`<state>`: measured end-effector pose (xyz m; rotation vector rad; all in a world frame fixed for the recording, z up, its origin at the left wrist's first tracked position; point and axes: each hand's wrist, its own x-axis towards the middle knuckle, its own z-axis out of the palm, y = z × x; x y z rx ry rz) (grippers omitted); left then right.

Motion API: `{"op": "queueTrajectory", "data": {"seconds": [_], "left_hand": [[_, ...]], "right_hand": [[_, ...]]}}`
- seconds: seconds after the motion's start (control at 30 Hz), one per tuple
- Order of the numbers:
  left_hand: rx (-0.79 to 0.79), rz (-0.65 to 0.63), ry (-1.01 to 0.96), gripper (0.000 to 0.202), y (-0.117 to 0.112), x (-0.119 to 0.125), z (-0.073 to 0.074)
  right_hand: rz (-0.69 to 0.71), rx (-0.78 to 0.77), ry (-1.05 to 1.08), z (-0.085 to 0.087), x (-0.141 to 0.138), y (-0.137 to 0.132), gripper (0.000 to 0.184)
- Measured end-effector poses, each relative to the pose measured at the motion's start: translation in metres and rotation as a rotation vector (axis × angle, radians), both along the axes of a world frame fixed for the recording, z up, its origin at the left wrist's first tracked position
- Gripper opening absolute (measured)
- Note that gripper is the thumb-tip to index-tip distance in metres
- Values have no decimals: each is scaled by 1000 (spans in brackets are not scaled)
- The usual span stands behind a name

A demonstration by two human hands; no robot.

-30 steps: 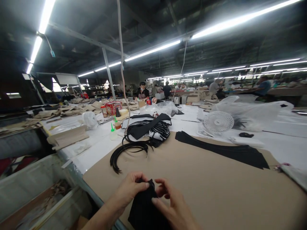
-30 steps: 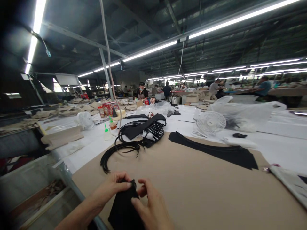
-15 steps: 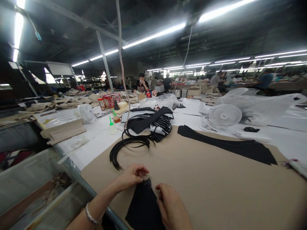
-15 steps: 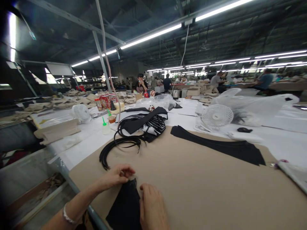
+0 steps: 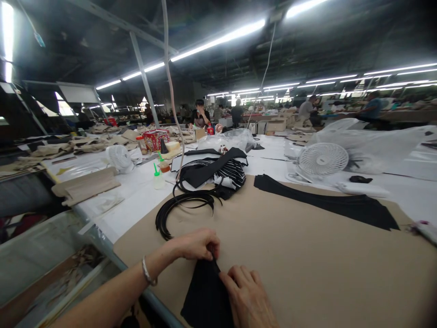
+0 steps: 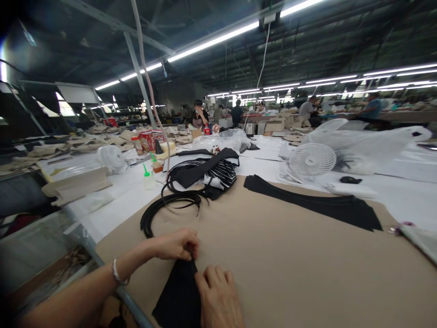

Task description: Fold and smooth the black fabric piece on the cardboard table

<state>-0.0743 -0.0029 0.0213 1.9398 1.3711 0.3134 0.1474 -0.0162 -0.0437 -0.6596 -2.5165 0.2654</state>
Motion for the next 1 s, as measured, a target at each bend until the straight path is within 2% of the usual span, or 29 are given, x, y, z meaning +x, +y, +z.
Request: {"op": "queueTrajectory", "data": {"seconds": [0.27, 0.37, 0.47, 0.53, 0.7, 0.83, 1.0], "left_hand": [[122, -12, 38, 18, -1, -11, 2], [198, 46, 73, 16, -8, -16, 5], [301, 137, 98, 20, -25, -11, 4], [363, 168, 101, 24, -41, -2, 0], [496, 132, 218, 32, -78, 15, -18], [507, 169, 241, 33, -86, 16, -26], [534, 184, 238, 31, -85, 17, -25]], "right_hand": [[-19, 17, -69, 4, 0, 2, 34], [-7, -13, -102, 8, 0, 2, 29], [8, -81, -119, 10, -1, 4, 29], [19, -133, -131, 9, -2, 5, 36], [5, -185, -154, 3, -5, 7, 48], [-3, -141, -156, 3, -10, 7, 46], [-43, 29, -145, -6, -18, 5, 48]]}}
